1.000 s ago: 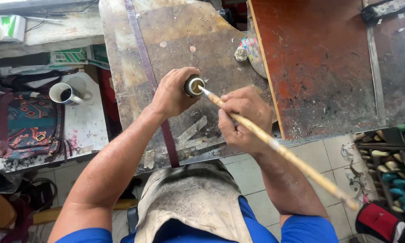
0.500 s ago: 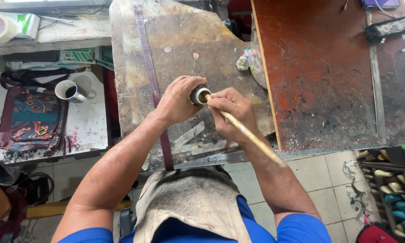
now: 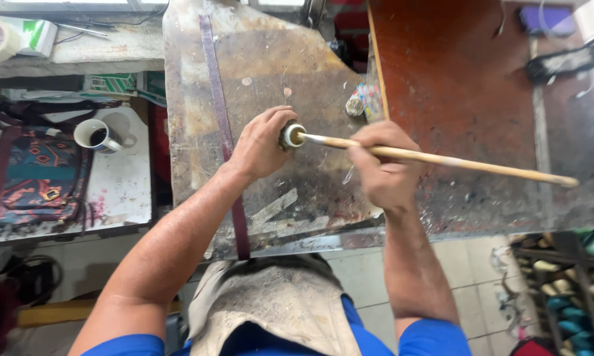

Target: The person applies a yellowish substance from a small container onto a long, dark strip of material using a brush. They repeatedly dip the brush into the container and spread the substance along the length of the strip, which is laid out on a workbench.

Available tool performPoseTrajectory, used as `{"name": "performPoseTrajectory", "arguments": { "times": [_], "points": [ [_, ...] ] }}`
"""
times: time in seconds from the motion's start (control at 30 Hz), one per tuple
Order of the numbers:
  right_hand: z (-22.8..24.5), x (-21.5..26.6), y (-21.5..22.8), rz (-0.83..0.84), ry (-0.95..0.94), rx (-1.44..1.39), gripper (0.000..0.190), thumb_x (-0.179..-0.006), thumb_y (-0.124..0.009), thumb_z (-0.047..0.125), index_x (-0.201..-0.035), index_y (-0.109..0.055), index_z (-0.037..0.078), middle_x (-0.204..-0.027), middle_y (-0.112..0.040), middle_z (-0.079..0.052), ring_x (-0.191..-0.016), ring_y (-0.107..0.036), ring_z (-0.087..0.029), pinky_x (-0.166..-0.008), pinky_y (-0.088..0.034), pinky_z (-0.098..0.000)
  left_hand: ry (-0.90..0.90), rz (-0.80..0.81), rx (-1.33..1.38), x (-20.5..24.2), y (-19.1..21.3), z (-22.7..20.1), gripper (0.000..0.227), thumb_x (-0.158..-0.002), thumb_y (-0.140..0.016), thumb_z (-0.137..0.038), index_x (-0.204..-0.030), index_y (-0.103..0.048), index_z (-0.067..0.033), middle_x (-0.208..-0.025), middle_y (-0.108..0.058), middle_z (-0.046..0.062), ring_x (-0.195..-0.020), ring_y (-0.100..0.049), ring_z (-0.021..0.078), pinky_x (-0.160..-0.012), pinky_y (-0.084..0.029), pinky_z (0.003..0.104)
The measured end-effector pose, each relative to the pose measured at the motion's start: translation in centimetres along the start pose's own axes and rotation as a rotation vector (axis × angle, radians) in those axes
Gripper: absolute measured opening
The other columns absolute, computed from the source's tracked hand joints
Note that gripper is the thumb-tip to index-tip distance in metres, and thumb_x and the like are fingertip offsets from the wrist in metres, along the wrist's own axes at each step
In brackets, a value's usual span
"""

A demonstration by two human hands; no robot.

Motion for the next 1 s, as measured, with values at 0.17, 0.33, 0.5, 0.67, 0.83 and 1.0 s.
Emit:
{"name": "performPoseTrajectory", "arguments": {
  "times": [0.17,0.33,0.5,0.67,0.83,1.0],
  "points": [
    [-6.3,4.0,5.1,-0.441,-0.504,-0.626,0.009,-0.094,-0.062,-0.001,-0.099,-0.059,0.005,-0.099,-0.071,-0.02,-0.082,-0.077,-0.037,-0.067,-0.07,-0.0453,0.362,0.003,0.047,-2.6,-0.7,2.6,0.068,-0.066,-0.085,-0.013,-0.129,-0.059,-0.0233,-0.121,-0.064,0.008,-0.113,-0.068,0.0405,-0.099,-0.054,0.055],
    [-9.7,5.4,5.1,-0.537,-0.668,-0.875,0.012,-0.101,-0.058,0.011,-0.098,-0.07,0.012,-0.109,-0.077,-0.019,-0.092,-0.078,-0.038,-0.077,-0.069,-0.0473,0.458,-0.096,0.051,-6.4,-2.9,6.7,0.067,-0.07,-0.086,-0.016,-0.128,-0.055,-0.0225,-0.109,-0.067,0.012,-0.11,-0.068,0.0384,-0.099,-0.055,0.053],
    [-1.8,0.2,7.9,-0.553,-0.784,-1.195,0.018,-0.085,-0.072,0.016,-0.077,-0.056,0.018,-0.067,-0.045,0.012,-0.063,-0.051,-0.004,-0.061,-0.052,-0.0155,0.533,0.022,0.045,-8.4,-2.6,9.1,0.084,-0.059,-0.094,-0.029,-0.131,-0.051,-0.0233,-0.123,-0.071,0.011,-0.112,-0.066,0.0414,-0.087,-0.049,0.05],
    [-1.9,1.8,20.0,-0.325,-0.426,-0.719,0.038,-0.092,-0.059,0.043,-0.114,-0.075,0.016,-0.12,-0.072,0.005,-0.13,-0.066,-0.007,-0.114,-0.057,-0.0162,0.505,0.164,0.162,-8.3,4.6,9.2,0.087,-0.08,-0.081,-0.014,-0.153,-0.035,-0.0101,-0.151,-0.049,0.02,-0.141,-0.048,0.0332,-0.117,-0.041,0.04],
    [0.3,1.1,9.4,-0.208,-0.504,-0.549,0.052,-0.087,-0.04,-0.008,-0.116,-0.068,0.025,-0.151,-0.061,0.001,-0.114,-0.065,-0.014,-0.103,-0.055,-0.0255,0.477,0.229,0.075,-5.3,11.4,9.5,0.045,-0.098,-0.05,-0.002,-0.142,-0.05,-0.0072,-0.132,-0.064,0.014,-0.12,-0.058,0.0273,-0.1,-0.05,0.043],
    [-2.4,-1.1,-6.3,0.248,-0.432,-0.422,0.007,-0.104,-0.064,0.006,-0.111,-0.062,0.003,-0.114,-0.068,-0.03,-0.084,-0.074,-0.033,-0.07,-0.068,-0.0322,0.607,0.547,-0.075,-2.0,12.1,9.1,0.061,-0.107,-0.047,-0.027,-0.162,-0.022,-0.0197,-0.163,-0.037,0.021,-0.159,-0.014,0.0338,-0.123,-0.001,0.068]
  ]
}}
Point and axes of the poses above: each hand's wrist, its own x-axis away from the middle knuckle, its own y-axis out of the back of the hand, z = x × y, the point moved 3 cm from there along -x, towards the middle knuckle
